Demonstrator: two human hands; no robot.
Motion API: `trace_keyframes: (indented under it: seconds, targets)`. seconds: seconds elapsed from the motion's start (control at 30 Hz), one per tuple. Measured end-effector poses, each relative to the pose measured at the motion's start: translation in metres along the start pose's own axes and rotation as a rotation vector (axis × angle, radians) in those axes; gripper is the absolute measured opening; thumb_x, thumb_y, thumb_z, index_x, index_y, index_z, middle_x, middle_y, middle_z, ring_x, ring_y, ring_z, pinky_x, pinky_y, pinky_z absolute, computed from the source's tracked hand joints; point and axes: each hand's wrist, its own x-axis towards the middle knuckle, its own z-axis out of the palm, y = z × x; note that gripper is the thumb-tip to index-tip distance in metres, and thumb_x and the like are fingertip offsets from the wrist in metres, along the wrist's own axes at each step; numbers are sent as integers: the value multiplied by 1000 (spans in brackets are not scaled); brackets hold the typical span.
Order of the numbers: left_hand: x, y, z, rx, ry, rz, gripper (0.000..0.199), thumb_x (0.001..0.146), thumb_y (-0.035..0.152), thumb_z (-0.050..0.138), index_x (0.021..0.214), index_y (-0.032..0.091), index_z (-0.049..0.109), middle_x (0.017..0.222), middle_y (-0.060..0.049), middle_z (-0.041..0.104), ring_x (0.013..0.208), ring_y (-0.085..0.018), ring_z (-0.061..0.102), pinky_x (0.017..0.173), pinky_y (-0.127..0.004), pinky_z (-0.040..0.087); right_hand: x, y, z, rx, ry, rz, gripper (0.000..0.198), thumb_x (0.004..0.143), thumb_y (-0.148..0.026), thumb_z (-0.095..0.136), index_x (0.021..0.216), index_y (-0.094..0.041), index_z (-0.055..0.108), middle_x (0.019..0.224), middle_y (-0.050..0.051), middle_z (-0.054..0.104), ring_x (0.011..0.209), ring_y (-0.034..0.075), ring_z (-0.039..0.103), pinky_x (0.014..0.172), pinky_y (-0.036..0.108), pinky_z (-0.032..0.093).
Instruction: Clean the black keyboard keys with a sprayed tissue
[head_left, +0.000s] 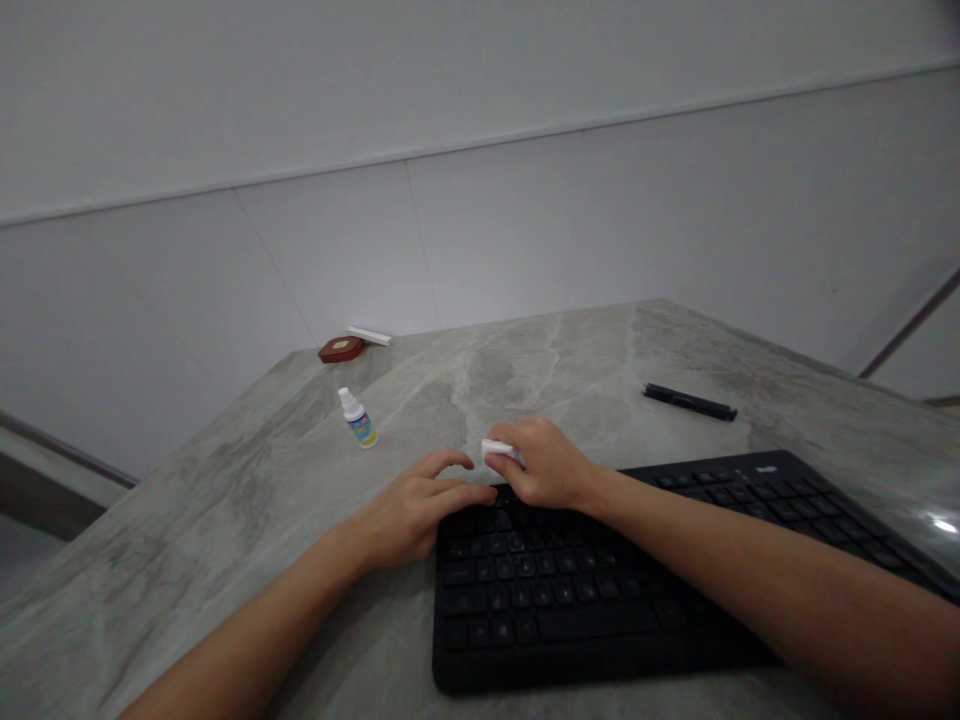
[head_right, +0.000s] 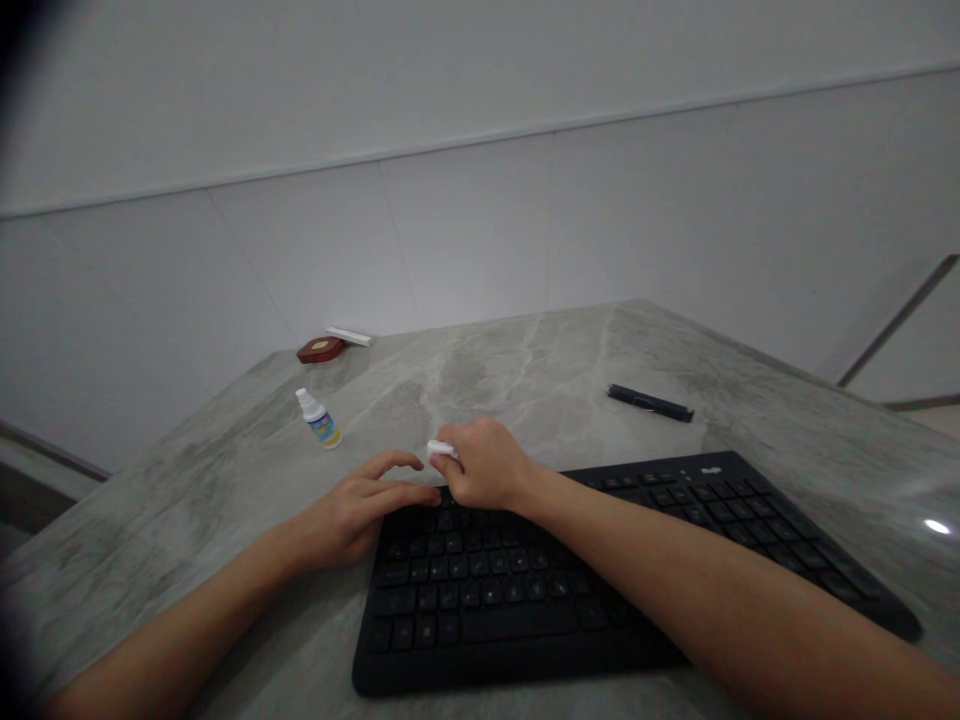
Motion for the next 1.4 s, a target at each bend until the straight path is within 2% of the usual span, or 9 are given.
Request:
trace_keyframes:
  seconds: [0.1,0.2,0.4,0.53,0.73,0.87,1.07,1.2,1.4]
  targets:
    - [0,1,2,29,39,3,59,80,-1,39,133,23,51,113,-7,69,118,-28,52,92,-44,50,1,-1,0,-7,-9,5,18,87,-25,54,77,-15,65,70,7,68,63,17,57,60,28,33]
    - [-1,-2,4,135,178,1,52,82,0,39,128,19,55,93,-7,70,99,-26,56,83,-42,53,1,0,-1,-14,-14,-2,19,87,-25,55,75,-15,64,68,6,66,62,16,55,60,28,32]
    - [-5,-21,7,163,301,-123,57,70,-8,35,117,14,60,104,-11,65,99,-25,53,85,-45,50,-3,12,-7,46,-162,-156,17,87,-25,57,77,-15,66,66,4,65,62,15,55,61,27,34]
    - [-5,-21,6,45,260,-81,45,80,-5,37,112,15,61,105,-11,64,101,-24,55,87,-44,50,-3,14,-6,88,-275,-234,11,84,-22,59,80,-17,67,69,3,66,63,15,56,63,26,36]
    - [1,-4,5,-82,80,8,32,93,7,39,117,16,59,114,-13,61,106,-24,57,91,-43,51,-3,10,-3,3,-182,-142,14,87,-25,58,80,-16,67,70,6,68,64,17,57,62,27,35]
    - [3,1,5,-101,43,-14,28,97,11,40,118,16,58,111,-12,62,103,-22,58,91,-39,51,-6,5,-4,6,-225,-226,12,85,-23,58,81,-17,67,71,4,69,66,17,59,62,26,36]
    - [5,3,8,-141,19,-64,26,98,15,42,119,18,56,116,-11,62,110,-22,58,98,-40,49,-6,1,-4,-170,-196,-181,14,85,-25,57,81,-16,67,72,7,70,63,18,59,59,28,35]
    - [5,5,8,-173,-8,-108,28,98,16,44,124,21,54,120,-9,63,115,-22,58,101,-40,48,-6,1,-4,-101,-225,-220,12,84,-24,58,83,-16,67,72,6,70,66,18,60,61,28,38]
    - [-1,3,10,-210,-14,-158,29,98,21,47,126,22,53,125,-10,63,117,-23,59,102,-42,48,-4,6,-1,-82,-190,-107,15,85,-24,57,76,-16,66,68,6,67,62,17,57,58,26,35]
